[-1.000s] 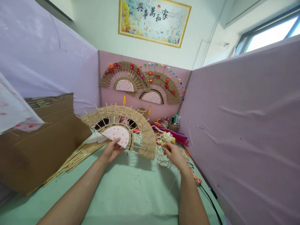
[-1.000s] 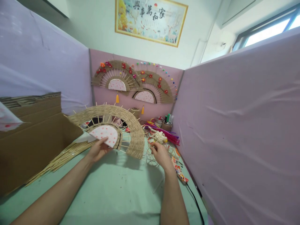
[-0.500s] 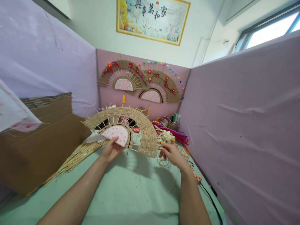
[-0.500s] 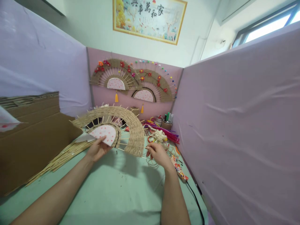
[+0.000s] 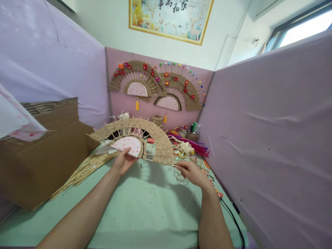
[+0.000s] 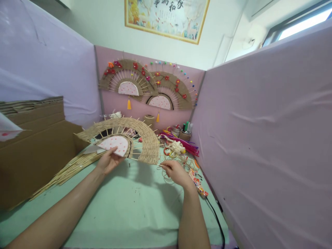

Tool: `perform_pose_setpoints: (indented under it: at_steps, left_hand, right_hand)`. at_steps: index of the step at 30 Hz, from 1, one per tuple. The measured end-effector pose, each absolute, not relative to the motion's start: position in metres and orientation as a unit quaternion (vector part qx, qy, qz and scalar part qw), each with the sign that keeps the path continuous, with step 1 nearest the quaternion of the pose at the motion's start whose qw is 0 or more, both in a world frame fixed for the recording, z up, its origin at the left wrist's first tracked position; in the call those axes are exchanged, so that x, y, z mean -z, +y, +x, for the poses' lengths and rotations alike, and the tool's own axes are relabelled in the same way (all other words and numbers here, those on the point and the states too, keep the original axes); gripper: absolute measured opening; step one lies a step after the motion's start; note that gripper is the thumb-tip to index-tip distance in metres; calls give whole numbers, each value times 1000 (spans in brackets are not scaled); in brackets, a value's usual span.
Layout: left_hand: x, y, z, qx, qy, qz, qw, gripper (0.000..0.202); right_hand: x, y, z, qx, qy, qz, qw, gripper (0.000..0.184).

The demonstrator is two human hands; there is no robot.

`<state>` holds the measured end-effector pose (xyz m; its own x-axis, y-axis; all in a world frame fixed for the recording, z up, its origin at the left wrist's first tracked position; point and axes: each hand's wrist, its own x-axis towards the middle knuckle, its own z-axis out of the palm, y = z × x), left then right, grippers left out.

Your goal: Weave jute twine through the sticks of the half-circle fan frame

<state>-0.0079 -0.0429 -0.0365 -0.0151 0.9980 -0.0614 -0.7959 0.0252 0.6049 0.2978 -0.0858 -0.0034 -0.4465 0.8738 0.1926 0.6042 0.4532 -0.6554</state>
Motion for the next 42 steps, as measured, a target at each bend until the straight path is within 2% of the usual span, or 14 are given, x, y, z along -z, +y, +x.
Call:
perform_pose_setpoints:
  at_steps: [3,10,18,27,33,42]
  left_hand:
    - [39,-41,-9,-669,247,200,672,23]
    - [44,-38,-8,-666,262,198,669,17]
    - [41,-40,-6,-661,259,195,676,21]
    - [36,-46,-5,-656,232,191,693,28]
    - [35,-50,-5,-611,262,231,710,34]
    - [34,-47,-10,-619,290,275,675,23]
  right_hand:
    - [8,-91,299,-209,-814,-474,264,25]
    - [31,-113,294,-106,-770,-542,320,31]
    - [35,-128,267,-180,-791,-474,343,32]
    - [38,-121,272,-282,-745,-485,361,31]
    - [32,-115,277,-256,-726,-502,394,27]
    - [31,-112,286,-231,-687,-583,368,31]
